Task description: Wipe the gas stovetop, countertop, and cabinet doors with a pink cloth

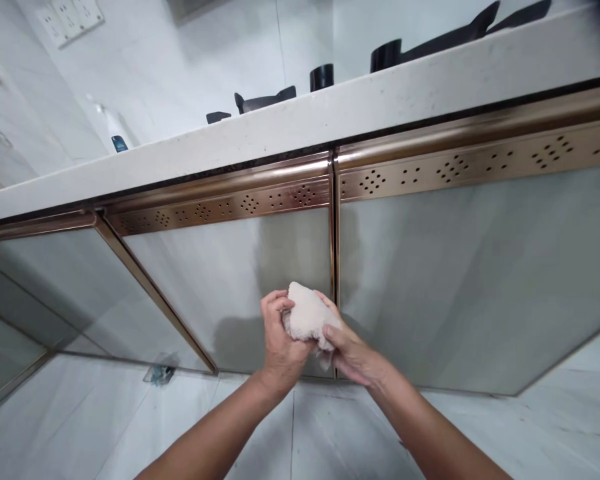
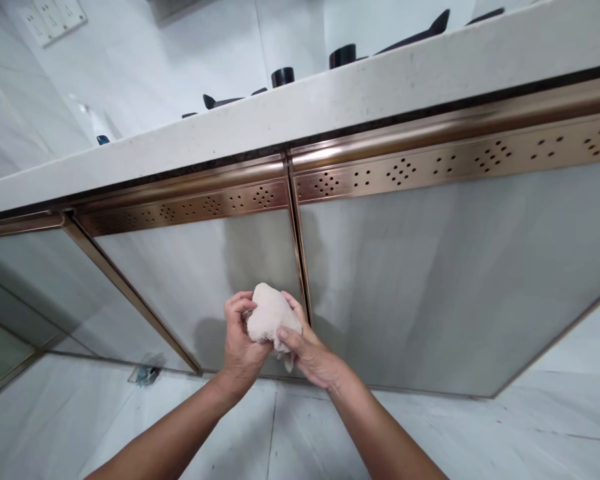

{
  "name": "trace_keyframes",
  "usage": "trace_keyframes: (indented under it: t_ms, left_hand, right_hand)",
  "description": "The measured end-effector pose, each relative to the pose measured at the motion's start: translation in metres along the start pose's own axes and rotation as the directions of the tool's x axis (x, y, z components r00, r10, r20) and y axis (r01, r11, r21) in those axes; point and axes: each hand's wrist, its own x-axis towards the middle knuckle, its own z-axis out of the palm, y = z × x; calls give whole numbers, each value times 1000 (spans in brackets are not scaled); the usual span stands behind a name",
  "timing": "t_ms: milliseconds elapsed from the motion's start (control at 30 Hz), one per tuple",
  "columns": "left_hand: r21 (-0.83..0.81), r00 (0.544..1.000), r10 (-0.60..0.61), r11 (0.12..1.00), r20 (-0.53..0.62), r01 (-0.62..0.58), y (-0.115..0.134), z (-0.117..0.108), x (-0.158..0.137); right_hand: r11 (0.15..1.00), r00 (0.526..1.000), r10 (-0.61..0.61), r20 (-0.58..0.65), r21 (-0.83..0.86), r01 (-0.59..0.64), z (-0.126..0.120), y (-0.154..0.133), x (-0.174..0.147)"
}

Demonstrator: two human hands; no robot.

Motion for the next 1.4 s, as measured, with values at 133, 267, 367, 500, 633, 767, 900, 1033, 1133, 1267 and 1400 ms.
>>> trace_keyframes:
  t_ms: [133,267,367,500,633,767,900,1033,1133,1267,1400]
  left_hand:
    - [39,980,127,990,151,-134,-1,-3,4]
    - [177,803,292,883,520,-435,2,-24,16]
    - [403,826,331,751,456,-523,7,-44,33]
    - [714,926,351,614,136,-338,3,-66,61]
    - [827,946,308,503,98,-250,-21,-81,74]
    - [847,949,265,452,172,-279,-49,-84,73]
    - [841,957,234,470,172,-266,-58,-84,73]
    - [822,952,252,495,175,-283,-53,-87,74]
    - [824,935,302,470,188,-317,-47,-86,72]
    - [840,926,338,443,167,-313,-46,-81,71]
    - [858,932,321,418,168,-298,-50,-82,71]
  right_hand:
    - [972,985,-128,-118,-213,100,-5,-15,-2]
    - [738,795,-493,-352,-653,169,-21,-71,-19]
    - [478,464,-798,-386,-873,95,-31,-120,-40]
    - [115,86,-989,-117,-993,-35,-52,-148,-49]
    - [-179,178,-970,164,-981,-72,-75,-113,-24]
    - [-368,326,-895,305,-918,-149,-83,-40,2]
    - [-565,386,-774,503,-823,-60,-91,19,1]
    - [-542,522,-707,477,-840,35,-80,13,-6]
    - [-344,545,-763,348,-932,114,-49,-29,-4]
    - [-260,339,-897,283,-959,114,-10,-82,13]
    - [-347,281,-908,312,-934,-85,0,-92,41]
